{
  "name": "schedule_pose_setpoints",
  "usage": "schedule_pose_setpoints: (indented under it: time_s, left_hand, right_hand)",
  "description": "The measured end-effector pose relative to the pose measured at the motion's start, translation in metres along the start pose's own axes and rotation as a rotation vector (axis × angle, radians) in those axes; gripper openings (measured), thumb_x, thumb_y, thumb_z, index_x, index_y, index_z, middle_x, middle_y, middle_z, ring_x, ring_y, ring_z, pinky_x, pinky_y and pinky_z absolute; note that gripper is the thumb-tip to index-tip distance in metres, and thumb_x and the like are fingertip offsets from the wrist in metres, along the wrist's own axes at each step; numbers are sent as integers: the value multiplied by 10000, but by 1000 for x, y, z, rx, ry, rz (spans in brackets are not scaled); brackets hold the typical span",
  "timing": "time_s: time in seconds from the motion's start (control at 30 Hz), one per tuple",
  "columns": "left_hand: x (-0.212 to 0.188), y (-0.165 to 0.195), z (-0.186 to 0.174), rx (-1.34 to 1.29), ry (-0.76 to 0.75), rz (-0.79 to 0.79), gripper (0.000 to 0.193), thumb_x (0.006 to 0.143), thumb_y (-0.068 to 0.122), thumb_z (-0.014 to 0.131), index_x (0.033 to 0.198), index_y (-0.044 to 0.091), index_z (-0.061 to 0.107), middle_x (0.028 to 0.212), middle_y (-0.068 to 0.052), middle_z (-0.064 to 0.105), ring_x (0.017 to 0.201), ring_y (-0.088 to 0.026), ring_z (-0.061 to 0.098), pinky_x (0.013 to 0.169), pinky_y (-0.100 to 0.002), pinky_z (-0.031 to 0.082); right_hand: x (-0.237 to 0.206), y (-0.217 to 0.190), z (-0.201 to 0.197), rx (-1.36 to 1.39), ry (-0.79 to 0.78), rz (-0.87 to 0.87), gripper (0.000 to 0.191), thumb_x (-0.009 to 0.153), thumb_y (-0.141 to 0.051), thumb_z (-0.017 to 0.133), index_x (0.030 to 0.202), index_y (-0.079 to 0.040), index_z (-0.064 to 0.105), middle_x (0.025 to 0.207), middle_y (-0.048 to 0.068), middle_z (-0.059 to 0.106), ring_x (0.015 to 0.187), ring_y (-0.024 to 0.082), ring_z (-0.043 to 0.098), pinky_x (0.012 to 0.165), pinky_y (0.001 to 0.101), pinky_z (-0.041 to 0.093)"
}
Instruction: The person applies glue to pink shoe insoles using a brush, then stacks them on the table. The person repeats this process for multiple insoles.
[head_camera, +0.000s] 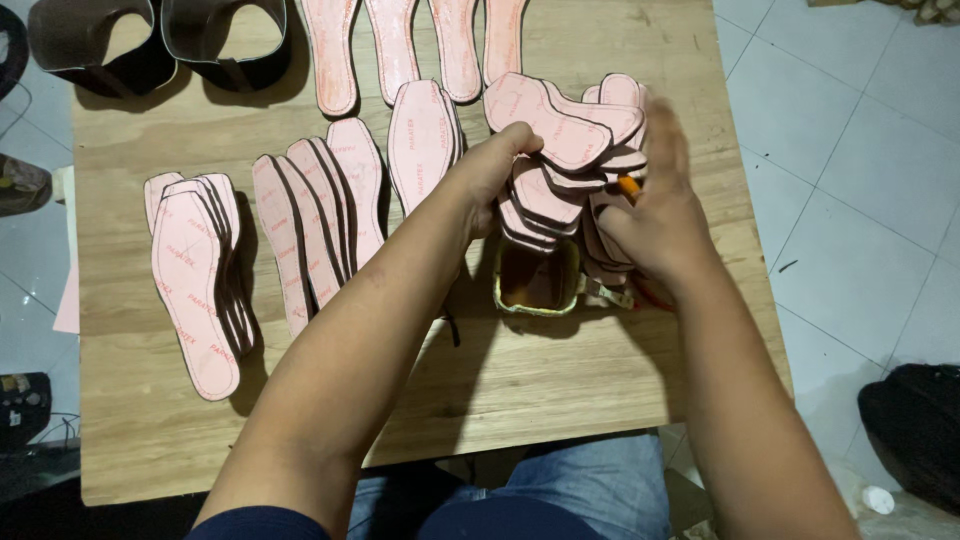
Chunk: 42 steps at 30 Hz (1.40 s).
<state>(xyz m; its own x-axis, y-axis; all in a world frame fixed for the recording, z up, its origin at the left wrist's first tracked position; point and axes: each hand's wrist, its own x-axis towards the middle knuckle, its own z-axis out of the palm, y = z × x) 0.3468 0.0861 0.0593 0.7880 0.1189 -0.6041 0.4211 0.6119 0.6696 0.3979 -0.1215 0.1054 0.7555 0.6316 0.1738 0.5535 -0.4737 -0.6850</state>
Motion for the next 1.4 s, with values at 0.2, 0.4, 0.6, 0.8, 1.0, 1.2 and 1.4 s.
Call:
schedule_pose_setpoints:
  time_s: [0.2, 0.4, 0.6, 0.8, 1.0, 1.2, 1.4]
  left_hand:
    - [-9, -1, 4, 19, -70, 71, 478, 899, 396, 679, 1110, -32, 707, 994, -145, 781, 821, -240, 770, 756, -405, 647]
    - [-62, 2, 1, 125, -30, 113, 536, 858, 364, 714, 1193, -48, 644, 1063, -164, 770, 881, -244, 773, 786, -391, 651]
    - [-156, -56, -3, 322, -57, 595, 744, 846, 263, 740, 1447, -42, 424, 1299, -150, 657, 1165, -215, 653, 982, -360, 554]
    - [-242, -133, -23, 100, -108, 428, 742, 903, 272, 693, 1514, -60, 433, 1345, -193, 646, 1208, -240, 643, 1047, -387, 511]
    - [-287, -180, -54, -214, -135, 304, 940, 803, 97, 631, 1626, 91, 177, 1420, -129, 553, 1197, -197, 622, 1010, -375, 506]
    - [-308, -197, -73, -255, -141, 286, 986, 778, 10, 563, 1680, 89, 173, 1416, -163, 556, 1148, -189, 614, 985, -347, 513]
    - [-314, -189, -53, -174, -25, 459, 991, 815, -2, 687, 1646, 96, 156, 1425, -121, 544, 1239, -192, 602, 1032, -372, 525]
  right_hand:
    - [-18, -17, 2, 27, -159, -196, 764, 719, 28, 713, 1446, -94, 509, 1546, 150, 498, 1452, 306, 476, 1182, 370, 416]
    - [-61, -25, -12, 498, -195, 59, 736, 814, -4, 588, 1524, -93, 414, 1535, 110, 507, 1387, 220, 567, 1059, 332, 499]
    - [-115, -39, -1, 591, -271, 456, 846, 909, -196, 780, 1677, -73, 446, 1257, 289, 672, 990, 347, 710, 839, 410, 548]
    - [-173, -74, 36, 461, -419, 234, 1113, 617, -209, 904, 1537, 6, 315, 1294, 108, 651, 1130, 152, 667, 961, 319, 540]
    - [-215, -79, 57, 962, -420, 307, 740, 774, -72, 824, 1427, 40, 495, 1243, 104, 665, 1104, 144, 658, 958, 317, 556]
    - [-217, -73, 42, 1030, -263, 344, 576, 764, -40, 783, 1275, -43, 518, 1028, 45, 685, 855, 111, 689, 732, 266, 610]
    - [-223, -79, 20, 761, -532, 497, 672, 813, -91, 867, 1402, 1, 557, 1015, 162, 655, 662, 269, 495, 531, 390, 406]
